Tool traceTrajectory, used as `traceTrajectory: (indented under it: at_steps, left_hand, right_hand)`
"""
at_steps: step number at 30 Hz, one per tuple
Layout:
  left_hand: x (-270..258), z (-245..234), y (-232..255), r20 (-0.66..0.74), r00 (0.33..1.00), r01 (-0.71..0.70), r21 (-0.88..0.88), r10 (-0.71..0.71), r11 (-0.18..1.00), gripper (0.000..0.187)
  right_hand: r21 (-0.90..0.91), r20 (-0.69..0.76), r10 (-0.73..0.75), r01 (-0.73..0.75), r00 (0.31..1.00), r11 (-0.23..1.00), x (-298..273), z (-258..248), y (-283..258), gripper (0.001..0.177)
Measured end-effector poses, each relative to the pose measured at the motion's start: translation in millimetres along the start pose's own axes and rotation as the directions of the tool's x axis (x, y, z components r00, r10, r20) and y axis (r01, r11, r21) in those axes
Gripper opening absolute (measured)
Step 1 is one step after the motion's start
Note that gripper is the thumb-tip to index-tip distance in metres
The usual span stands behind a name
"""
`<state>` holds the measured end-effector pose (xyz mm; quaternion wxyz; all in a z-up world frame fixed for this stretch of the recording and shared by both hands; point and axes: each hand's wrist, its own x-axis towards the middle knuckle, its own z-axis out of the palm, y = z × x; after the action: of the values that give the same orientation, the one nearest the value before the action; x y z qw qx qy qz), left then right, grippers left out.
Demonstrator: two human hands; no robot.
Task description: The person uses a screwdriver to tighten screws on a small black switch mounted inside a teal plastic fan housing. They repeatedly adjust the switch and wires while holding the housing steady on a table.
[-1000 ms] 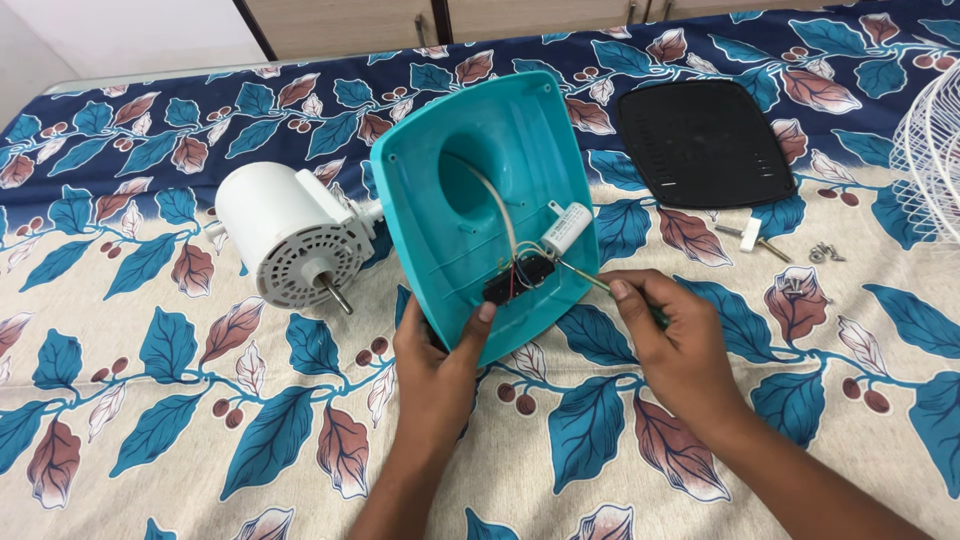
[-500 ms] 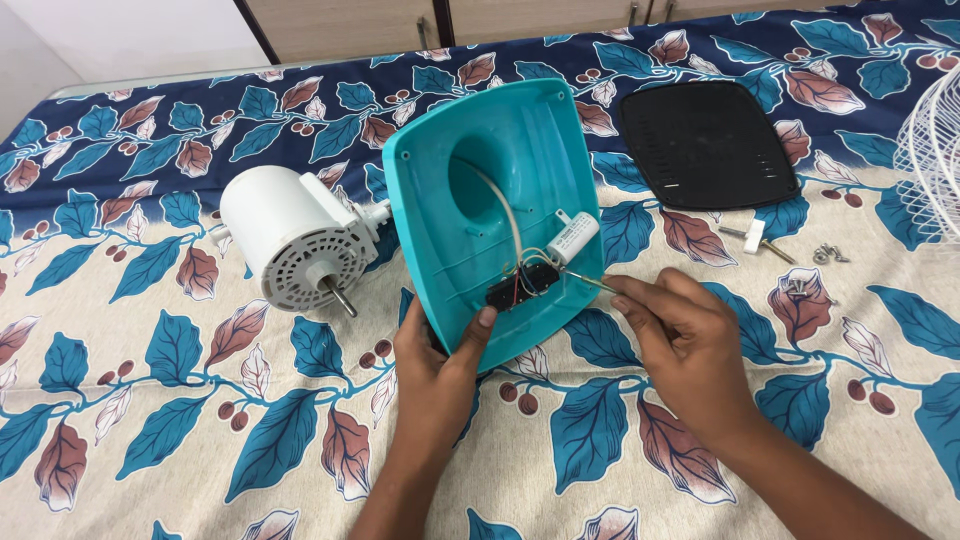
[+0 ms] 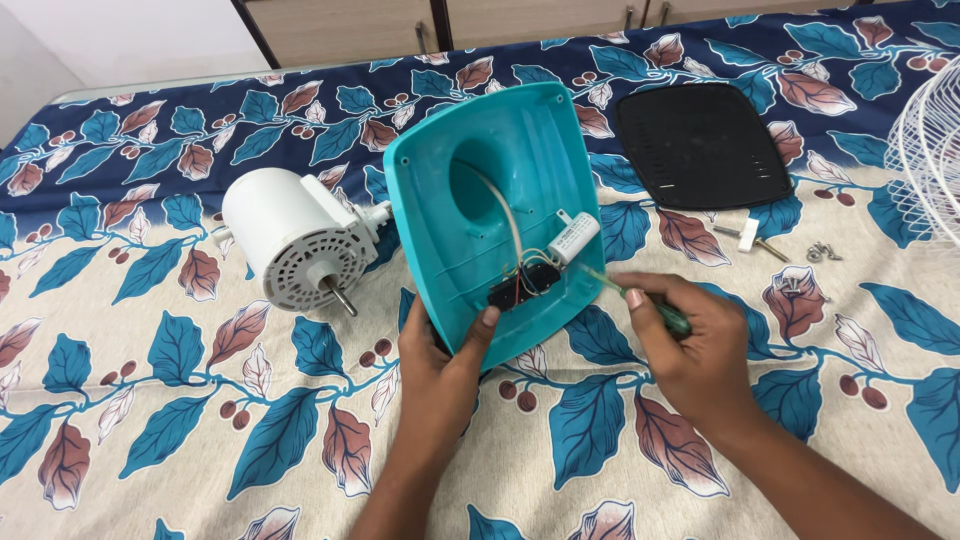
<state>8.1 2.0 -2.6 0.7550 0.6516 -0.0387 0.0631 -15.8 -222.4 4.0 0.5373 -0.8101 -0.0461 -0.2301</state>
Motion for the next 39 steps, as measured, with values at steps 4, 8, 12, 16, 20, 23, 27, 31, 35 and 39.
traceTrajectory:
  at_steps: [4, 8, 12, 16, 20, 23, 27, 31, 35, 39]
  left_hand:
    - [1, -1, -3, 0.008, 1.000, -0.012, 0.024, 0.012, 1.000, 0.045]
    - [1, 0, -4, 0.019, 0.999, -0.035, 0.024, 0.035, 0.999, 0.045]
    - [1, 0, -3, 0.007, 1.000, -0.001, 0.025, 0.001, 1.000, 0.047]
    - [2, 1, 0, 0.013, 1.000, -0.013, -0.032, 0.014, 0.999, 0.052]
    - [1, 1, 0, 0.023, 1.000, 0.002, -0.037, -0.001, 0.999, 0.052]
    - [1, 1, 1, 0.020, 1.000, 0.009, -0.039, -0.008, 0.999, 0.052]
    - [0, 2, 6, 0.021, 1.000, 0.008, -0.012, -0.007, 1.000, 0.052]
    - [-4, 8, 13, -0.025, 0.988, -0.148, 0.067, 0.150, 0.987, 0.061]
    - [-18, 8, 33, 0.039, 0.667, -0.624, 0.575, 0.744, 0.529, 0.066]
    - [-24, 14, 57, 0.513, 0.480, -0.690, 0.722, 0.712, -0.055, 0.050]
  right_hand:
    - [0.049, -0.019, -0.067, 0.068, 0.998, 0.996, -3, -1, 3, 0.018]
    - [-0.001, 0.007, -0.056, 0.056, 0.998, 0.998, -2, -1, 5, 0.018]
    - [0.016, 0.018, -0.024, 0.023, 1.000, 1.000, -1, 0, 5, 0.020]
    - [-0.016, 0.019, -0.036, 0.036, 0.999, 0.999, -1, 0, 5, 0.020]
    - [0.023, 0.038, -0.034, 0.033, 0.999, 0.999, 0, 0, 5, 0.019]
    - [0.001, 0.035, -0.048, 0.048, 0.998, 0.999, -1, 0, 3, 0.018]
    - [-0.014, 0.039, -0.089, 0.090, 0.995, 0.996, 0, 0, 1, 0.018]
    - [-0.024, 0.037, -0.102, 0.103, 0.994, 0.994, 1, -1, 1, 0.018]
    - [-0.010, 0.028, -0.113, 0.114, 0.993, 0.993, -1, -1, -2, 0.018]
    - [-0.014, 0.021, -0.097, 0.097, 0.995, 0.995, 3, -3, -3, 0.018]
